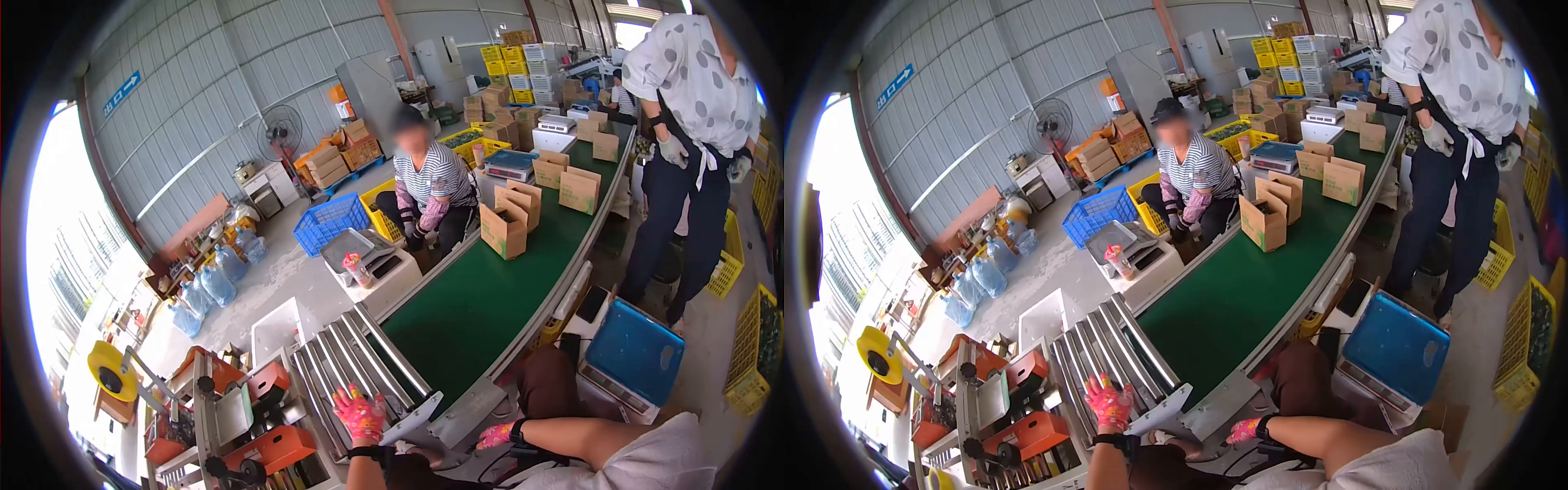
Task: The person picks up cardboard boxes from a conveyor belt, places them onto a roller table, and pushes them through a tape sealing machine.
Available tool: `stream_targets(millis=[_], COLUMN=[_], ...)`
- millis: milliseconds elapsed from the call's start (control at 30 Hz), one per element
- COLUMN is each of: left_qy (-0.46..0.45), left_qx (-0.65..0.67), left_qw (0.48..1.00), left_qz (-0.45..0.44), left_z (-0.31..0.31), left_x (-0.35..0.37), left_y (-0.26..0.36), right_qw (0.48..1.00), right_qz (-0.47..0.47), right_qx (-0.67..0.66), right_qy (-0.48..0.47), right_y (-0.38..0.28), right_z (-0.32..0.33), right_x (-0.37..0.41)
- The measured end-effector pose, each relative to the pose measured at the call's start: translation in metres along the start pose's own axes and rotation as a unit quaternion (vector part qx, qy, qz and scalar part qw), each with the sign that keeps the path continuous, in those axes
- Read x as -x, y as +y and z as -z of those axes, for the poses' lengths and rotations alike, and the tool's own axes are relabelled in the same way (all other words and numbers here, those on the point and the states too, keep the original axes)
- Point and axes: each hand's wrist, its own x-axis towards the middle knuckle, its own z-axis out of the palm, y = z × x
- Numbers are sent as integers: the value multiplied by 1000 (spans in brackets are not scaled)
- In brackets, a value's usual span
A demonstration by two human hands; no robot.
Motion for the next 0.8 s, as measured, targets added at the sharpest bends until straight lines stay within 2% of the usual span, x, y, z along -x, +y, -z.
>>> stream_targets(millis=[67, 133, 167, 200, 267, 300, 367, 400, 467, 500, 633, 667, 800], left_qy=[0, -9, -19, 24, 44, 43, 85, 82, 65, 66, 34, -7, -40], left_qx=[102, 95, 81, 76, 52, 45, 21, 12, 19, 30, 16, 24, -3], left_qw=[993, 991, 994, 994, 994, 994, 990, 989, 993, 991, 993, 996, 997], left_qz=[-58, -92, -76, -70, -87, -94, -115, -119, -96, -109, -112, -85, -59], left_z=[-21, -34, -21, -23, -33, -40, -49, -46, -40, -43, -42, -35, -31], left_x=[8, 21, 31, 37, 38, 37, 35, 36, 38, 37, 35, 36, 40], left_y=[48, 90, 114, 123, 127, 126, 121, 124, 130, 128, 127, 130, 130], right_qw=[999, 990, 985, 984, 978, 977, 906, 906, 943, 942, 946, 946, 946], right_qz=[-24, -113, -121, -119, -123, -120, -211, -208, -149, -114, -80, -71, -48], right_qx=[9, -75, -102, -112, -70, -79, -107, -118, 90, 194, 166, 162, 149], right_qy=[38, 41, 69, 76, 153, 156, 351, 349, 285, 251, 268, 273, 283], right_y=[10, 3, 3, 9, 19, 26, 37, 48, 79, 81, 57, 51, 38], right_z=[6, 12, 14, 13, 11, 8, -3, -8, -13, -15, -19, -16, -17], right_x=[1, 16, 19, 17, 11, 7, -3, -15, -53, -62, -74, -73, -59])
